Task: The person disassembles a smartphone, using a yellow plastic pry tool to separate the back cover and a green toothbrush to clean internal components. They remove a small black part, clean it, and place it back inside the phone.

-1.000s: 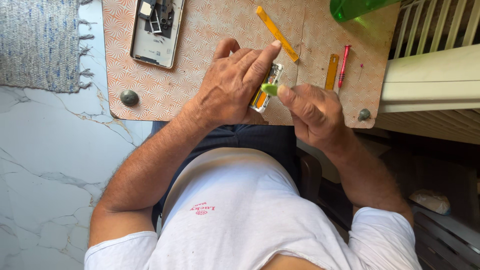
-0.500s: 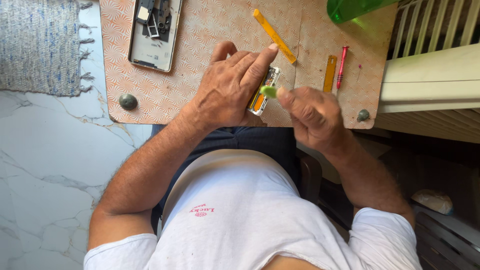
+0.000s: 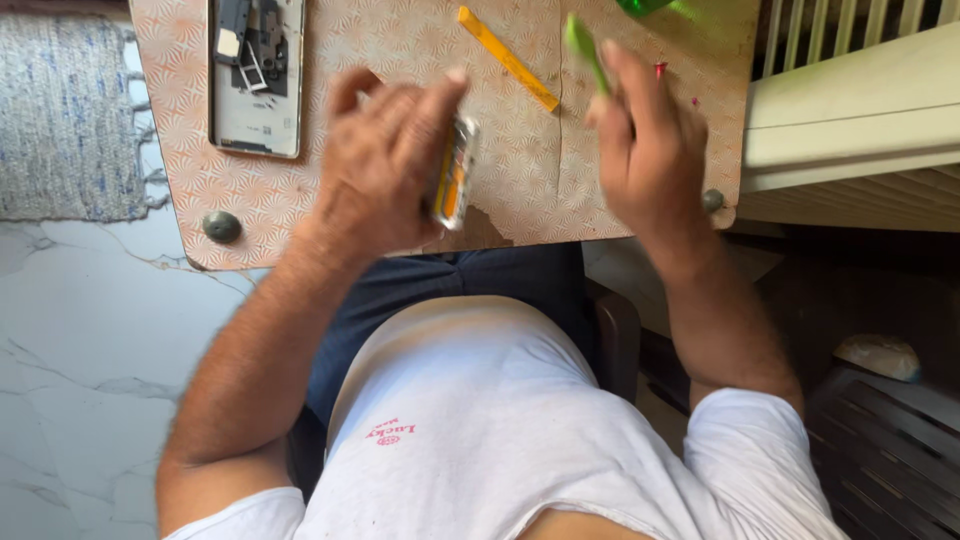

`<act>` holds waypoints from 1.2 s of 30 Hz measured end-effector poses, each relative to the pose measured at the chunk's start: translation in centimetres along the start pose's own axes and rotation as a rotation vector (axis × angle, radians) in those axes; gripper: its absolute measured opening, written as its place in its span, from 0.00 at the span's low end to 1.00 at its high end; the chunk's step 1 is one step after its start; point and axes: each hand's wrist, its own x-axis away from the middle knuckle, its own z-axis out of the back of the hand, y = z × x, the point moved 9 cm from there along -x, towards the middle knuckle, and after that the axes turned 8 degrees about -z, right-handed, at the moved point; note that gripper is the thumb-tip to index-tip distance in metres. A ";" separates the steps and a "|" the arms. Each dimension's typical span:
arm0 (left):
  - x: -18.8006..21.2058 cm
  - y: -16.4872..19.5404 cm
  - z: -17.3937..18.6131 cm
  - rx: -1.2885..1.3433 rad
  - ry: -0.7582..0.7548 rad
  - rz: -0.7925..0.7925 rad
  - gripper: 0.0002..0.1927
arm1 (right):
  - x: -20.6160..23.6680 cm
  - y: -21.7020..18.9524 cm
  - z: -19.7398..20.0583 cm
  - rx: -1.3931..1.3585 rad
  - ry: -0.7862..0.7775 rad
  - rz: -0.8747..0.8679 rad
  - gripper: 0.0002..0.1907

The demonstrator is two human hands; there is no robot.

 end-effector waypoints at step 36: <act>6.3 -5.1 -2.9 1.280 0.470 0.725 0.27 | 1.1 -3.7 -8.2 -0.478 -0.232 -0.263 0.20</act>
